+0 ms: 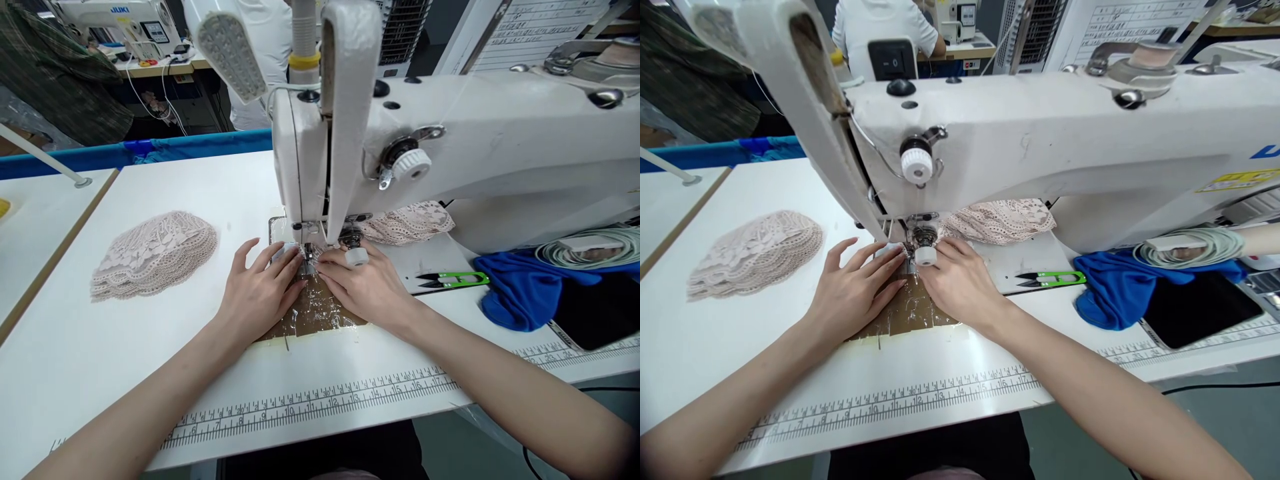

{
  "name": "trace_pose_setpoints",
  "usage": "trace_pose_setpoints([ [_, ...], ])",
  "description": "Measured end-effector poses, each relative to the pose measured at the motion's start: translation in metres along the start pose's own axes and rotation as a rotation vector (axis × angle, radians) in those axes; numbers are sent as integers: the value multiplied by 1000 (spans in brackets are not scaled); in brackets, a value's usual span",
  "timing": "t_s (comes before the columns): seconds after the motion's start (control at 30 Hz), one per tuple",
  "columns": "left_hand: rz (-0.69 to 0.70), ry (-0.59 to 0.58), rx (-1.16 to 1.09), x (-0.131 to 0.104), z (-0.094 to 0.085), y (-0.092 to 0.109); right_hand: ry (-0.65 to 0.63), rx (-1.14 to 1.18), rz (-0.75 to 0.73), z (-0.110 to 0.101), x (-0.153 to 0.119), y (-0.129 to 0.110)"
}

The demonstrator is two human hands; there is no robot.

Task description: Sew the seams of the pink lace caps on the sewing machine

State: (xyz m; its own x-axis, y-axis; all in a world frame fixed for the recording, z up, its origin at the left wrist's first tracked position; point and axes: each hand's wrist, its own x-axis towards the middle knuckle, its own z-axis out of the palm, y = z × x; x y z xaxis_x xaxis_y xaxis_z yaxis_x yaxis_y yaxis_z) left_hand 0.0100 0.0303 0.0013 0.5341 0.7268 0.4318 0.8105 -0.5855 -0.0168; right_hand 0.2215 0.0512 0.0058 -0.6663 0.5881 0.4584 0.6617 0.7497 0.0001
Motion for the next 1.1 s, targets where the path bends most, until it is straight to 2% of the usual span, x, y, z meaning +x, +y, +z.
trace_pose_setpoints([
  [0.33,15,6,41,0,0,1,17,8,-14,-1,1,0],
  [0.57,10,-13,80,0,2,1,-22,-12,-3,0,1,0],
  [1.1,-30,-44,54,-1,4,0,-28,-32,-3,3,2,1],
])
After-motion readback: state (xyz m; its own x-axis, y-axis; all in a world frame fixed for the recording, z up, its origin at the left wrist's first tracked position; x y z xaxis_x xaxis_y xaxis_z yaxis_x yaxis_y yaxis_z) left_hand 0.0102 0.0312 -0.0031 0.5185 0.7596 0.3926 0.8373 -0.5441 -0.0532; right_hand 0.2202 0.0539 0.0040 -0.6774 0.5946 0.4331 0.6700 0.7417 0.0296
